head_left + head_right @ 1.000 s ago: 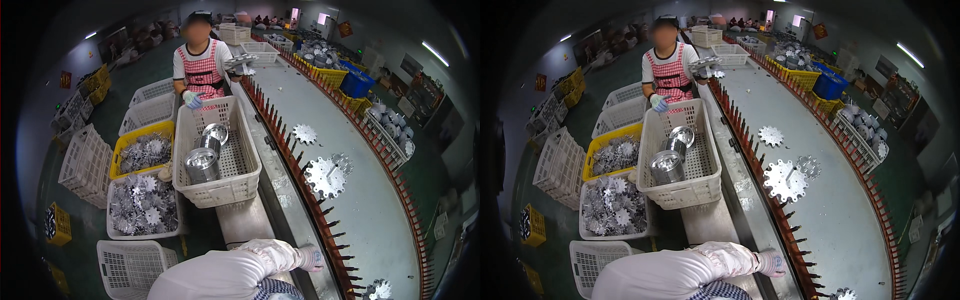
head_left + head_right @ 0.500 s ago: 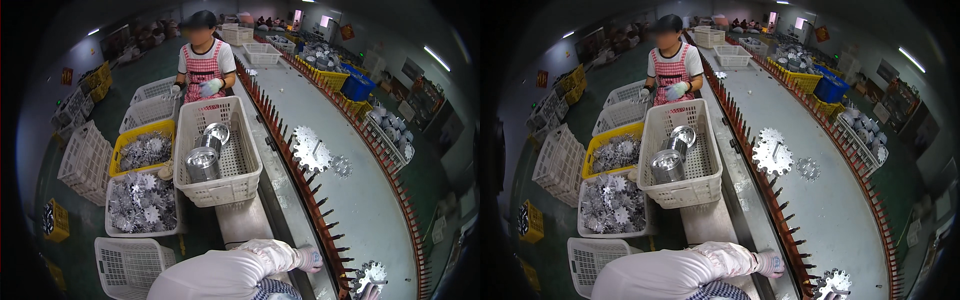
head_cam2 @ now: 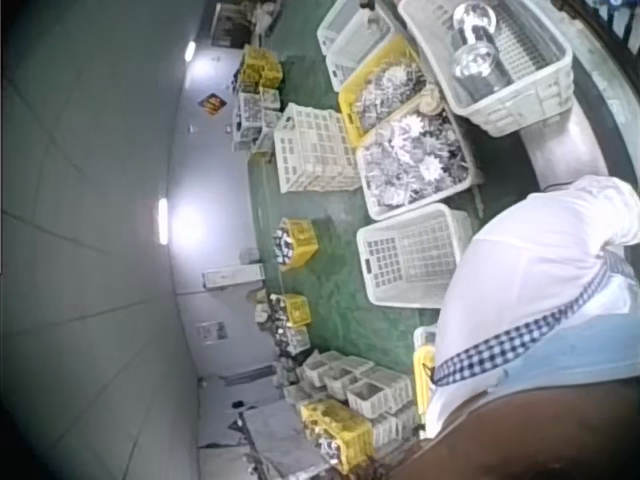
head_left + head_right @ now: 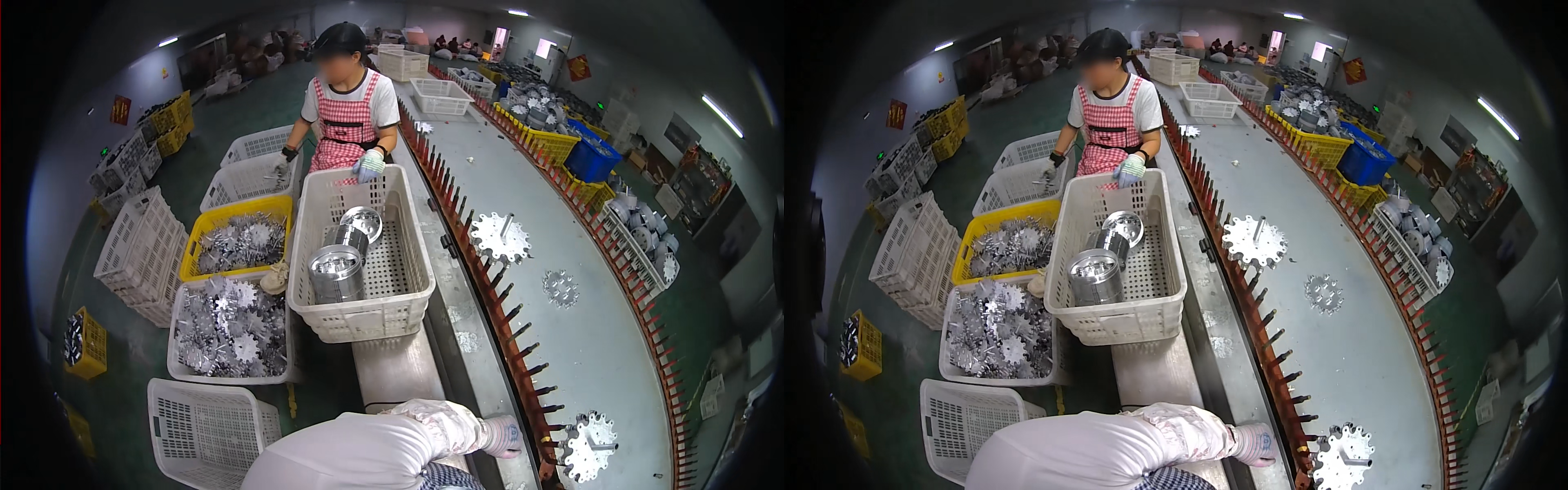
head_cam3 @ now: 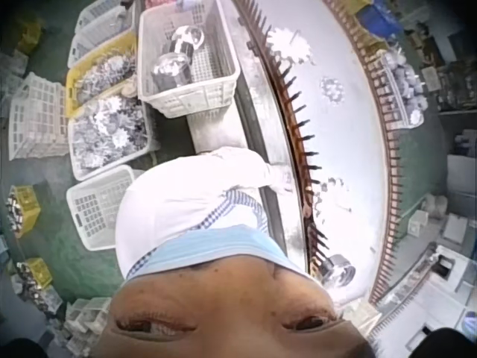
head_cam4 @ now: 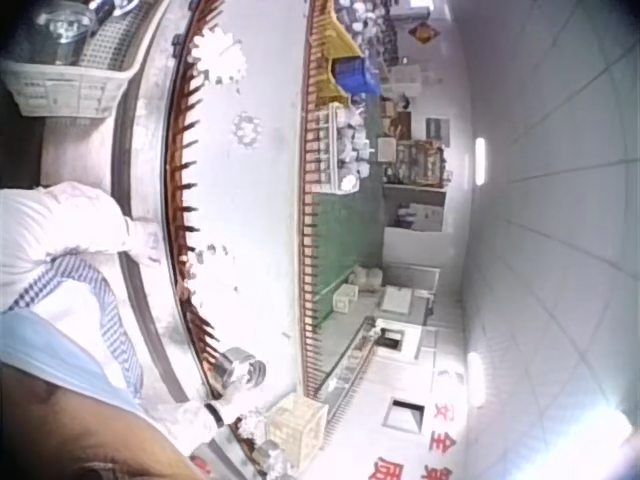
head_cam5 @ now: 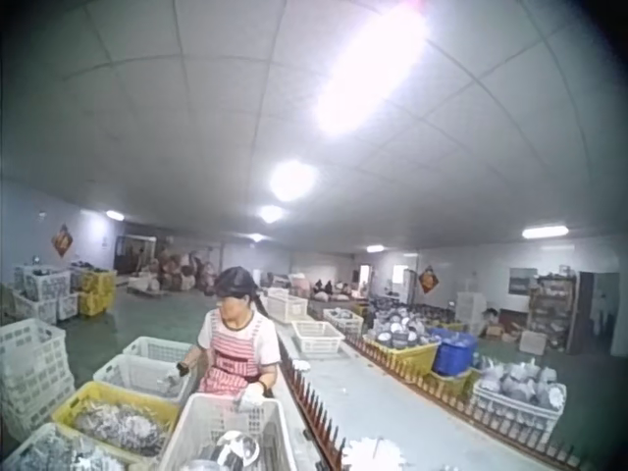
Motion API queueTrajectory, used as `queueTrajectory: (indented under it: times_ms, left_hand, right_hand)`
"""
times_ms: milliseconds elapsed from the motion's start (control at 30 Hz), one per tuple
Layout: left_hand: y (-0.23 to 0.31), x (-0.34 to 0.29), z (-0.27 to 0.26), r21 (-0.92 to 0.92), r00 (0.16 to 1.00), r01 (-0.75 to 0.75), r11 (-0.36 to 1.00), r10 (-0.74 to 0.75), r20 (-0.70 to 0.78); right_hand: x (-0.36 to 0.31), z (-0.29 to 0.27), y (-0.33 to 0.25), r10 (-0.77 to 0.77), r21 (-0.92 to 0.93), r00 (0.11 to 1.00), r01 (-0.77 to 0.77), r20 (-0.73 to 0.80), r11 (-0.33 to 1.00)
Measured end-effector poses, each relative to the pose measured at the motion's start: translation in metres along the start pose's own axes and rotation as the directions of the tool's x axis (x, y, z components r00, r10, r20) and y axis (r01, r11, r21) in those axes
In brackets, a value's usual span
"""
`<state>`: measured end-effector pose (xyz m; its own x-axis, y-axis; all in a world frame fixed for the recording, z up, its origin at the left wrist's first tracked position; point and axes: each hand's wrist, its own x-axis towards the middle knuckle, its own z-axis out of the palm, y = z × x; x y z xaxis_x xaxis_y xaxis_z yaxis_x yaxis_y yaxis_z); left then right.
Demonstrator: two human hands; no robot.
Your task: Assembling and sorting circular metal components at a manufacturing conveyor belt.
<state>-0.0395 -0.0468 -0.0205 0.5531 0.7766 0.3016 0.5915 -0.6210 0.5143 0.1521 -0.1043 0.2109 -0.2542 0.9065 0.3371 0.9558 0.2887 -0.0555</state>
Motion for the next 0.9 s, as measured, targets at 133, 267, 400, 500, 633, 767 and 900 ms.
queueTrajectory:
  times_ms: [133,267,400,500,633,767,900]
  left_hand:
    - [0.000,0.005,0.003,-0.063,1.000,-0.009,0.998,0.007,-0.031]
    - [0.002,0.008,-0.005,-0.044,1.000,0.004,0.999,-0.004,-0.005]
    - [0.000,0.008,-0.003,-0.021,1.000,-0.015,1.000,0.015,-0.028]
    - [-0.004,0.007,0.015,-0.013,1.000,-0.017,1.000,0.017,-0.023]
    - [-0.001,0.007,0.016,-0.008,0.996,-0.055,0.998,0.054,-0.072]
    - [0.000,0.010,0.009,-0.006,0.999,-0.034,0.999,0.034,0.007]
    - [0.001,0.003,0.000,-0.020,0.999,0.012,1.000,-0.012,-0.043]
  right_hand:
    - [0.004,0.003,-0.006,-0.014,0.006,1.000,0.014,0.010,1.000]
    - [0.006,0.008,-0.012,-0.024,0.012,1.000,0.024,0.018,1.000]
    - [0.010,0.010,-0.014,-0.034,0.021,0.999,0.033,0.017,0.999]
    - [0.012,0.010,-0.016,-0.049,0.027,0.999,0.048,0.020,0.998]
    - [0.017,0.009,-0.011,-0.040,0.024,0.999,0.040,0.002,0.999]
    - [0.027,0.002,0.009,0.015,0.023,0.999,-0.014,-0.036,1.000]
    - [0.044,-0.001,0.029,0.062,0.003,0.998,-0.062,-0.020,0.998]
